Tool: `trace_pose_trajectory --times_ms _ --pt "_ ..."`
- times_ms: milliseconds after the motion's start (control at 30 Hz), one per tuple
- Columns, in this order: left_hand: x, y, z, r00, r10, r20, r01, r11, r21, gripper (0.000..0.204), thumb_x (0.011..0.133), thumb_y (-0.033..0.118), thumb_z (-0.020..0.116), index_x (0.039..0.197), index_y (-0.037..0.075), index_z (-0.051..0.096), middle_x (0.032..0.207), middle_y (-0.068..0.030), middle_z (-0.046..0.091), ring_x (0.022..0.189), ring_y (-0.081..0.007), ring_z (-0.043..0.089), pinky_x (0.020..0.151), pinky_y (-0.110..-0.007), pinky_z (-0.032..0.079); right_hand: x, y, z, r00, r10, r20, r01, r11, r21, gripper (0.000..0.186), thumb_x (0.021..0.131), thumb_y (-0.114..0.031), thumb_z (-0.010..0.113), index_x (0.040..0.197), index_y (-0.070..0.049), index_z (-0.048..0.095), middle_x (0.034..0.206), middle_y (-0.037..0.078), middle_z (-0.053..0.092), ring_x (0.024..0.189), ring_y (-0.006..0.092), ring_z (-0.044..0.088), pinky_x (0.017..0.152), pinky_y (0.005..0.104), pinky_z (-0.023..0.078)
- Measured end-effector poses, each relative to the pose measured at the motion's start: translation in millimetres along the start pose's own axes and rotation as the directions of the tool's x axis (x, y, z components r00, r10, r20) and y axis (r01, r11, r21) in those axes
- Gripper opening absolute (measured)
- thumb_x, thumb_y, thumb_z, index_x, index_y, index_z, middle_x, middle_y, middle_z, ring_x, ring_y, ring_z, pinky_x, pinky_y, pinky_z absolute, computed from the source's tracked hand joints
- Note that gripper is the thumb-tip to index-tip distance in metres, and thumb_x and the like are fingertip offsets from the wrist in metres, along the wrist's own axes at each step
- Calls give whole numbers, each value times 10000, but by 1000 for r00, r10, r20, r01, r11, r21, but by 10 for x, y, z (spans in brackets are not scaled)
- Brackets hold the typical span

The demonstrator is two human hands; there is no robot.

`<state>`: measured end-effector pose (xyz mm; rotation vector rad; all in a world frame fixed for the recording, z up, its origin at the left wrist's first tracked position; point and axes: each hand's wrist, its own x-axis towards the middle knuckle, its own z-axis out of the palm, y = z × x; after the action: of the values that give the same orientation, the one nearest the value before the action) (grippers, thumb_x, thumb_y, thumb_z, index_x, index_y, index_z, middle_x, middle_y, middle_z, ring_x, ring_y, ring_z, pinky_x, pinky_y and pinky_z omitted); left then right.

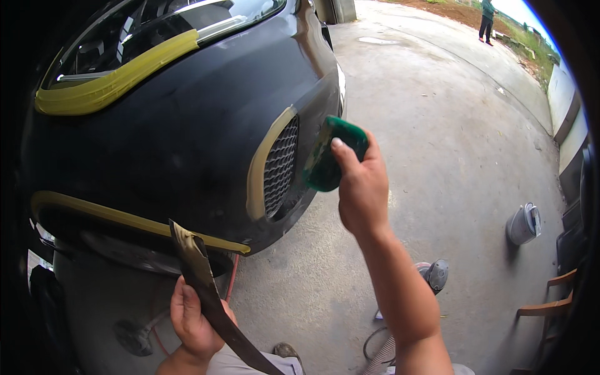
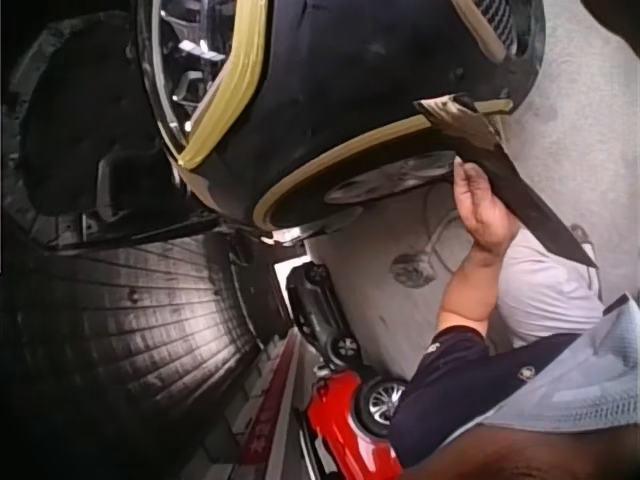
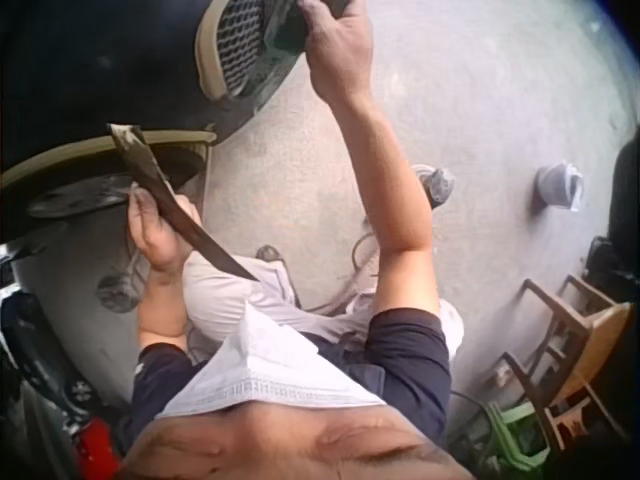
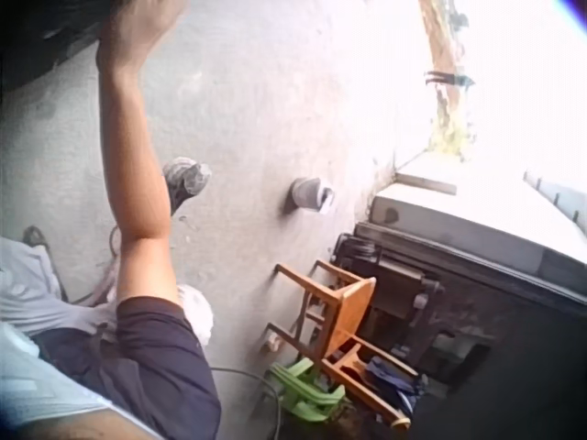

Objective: The person applies body filler to the front bumper of a black car using a metal spreader, then smooths the surface with a green plastic tool. The person works on multiple sections of the bumper, including near the grille and wheel arch, while the hood remains open.

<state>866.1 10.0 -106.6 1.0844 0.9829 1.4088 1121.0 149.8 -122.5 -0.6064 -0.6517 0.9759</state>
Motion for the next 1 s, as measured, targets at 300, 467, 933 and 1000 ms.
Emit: trace_pose_trajectory --times_ms 300,467,933,1000 --pt "18 -13 -240 999 12 -41 -10 998 59 294 1087 365 381 1003 102 482 607 -2 402 325 -129 409 267 -307 374 739 -246 310 878 -235 416 475 535 -699 200 866 -91 561 974 6 699 872 197 699 775 326 657 755 385 527" --pt "15 15 -264 1000 2 17 -3 997 80 285 1088 365 373 1035 107 481 619 -14 421 325 -133 412 257 -308 367 707 -99 332 821 -377 429 569 472 -674 210 854 -95 550 964 3 699 897 241 656 854 411 639 810 429 518" --pt "60 -49 -300 998 -26 53 20 993 119 298 1088 370 367 1078 96 482 629 -23 437 320 -135 414 270 -312 379 187 -203 351 782 -176 598 562 615 -553 256 875 -7 587 1105 -9 700 939 104 663 820 190 667 721 323 532" --pt "57 -63 -316 998 -22 63 14 992 124 310 1085 375 379 1097 86 490 655 -32 484 325 -141 420 285 -315 389 305 -283 217 892 -104 440 325 825 -463 244 922 -49 578 1135 12 684 1009 91 694 861 146 673 735 293 556"
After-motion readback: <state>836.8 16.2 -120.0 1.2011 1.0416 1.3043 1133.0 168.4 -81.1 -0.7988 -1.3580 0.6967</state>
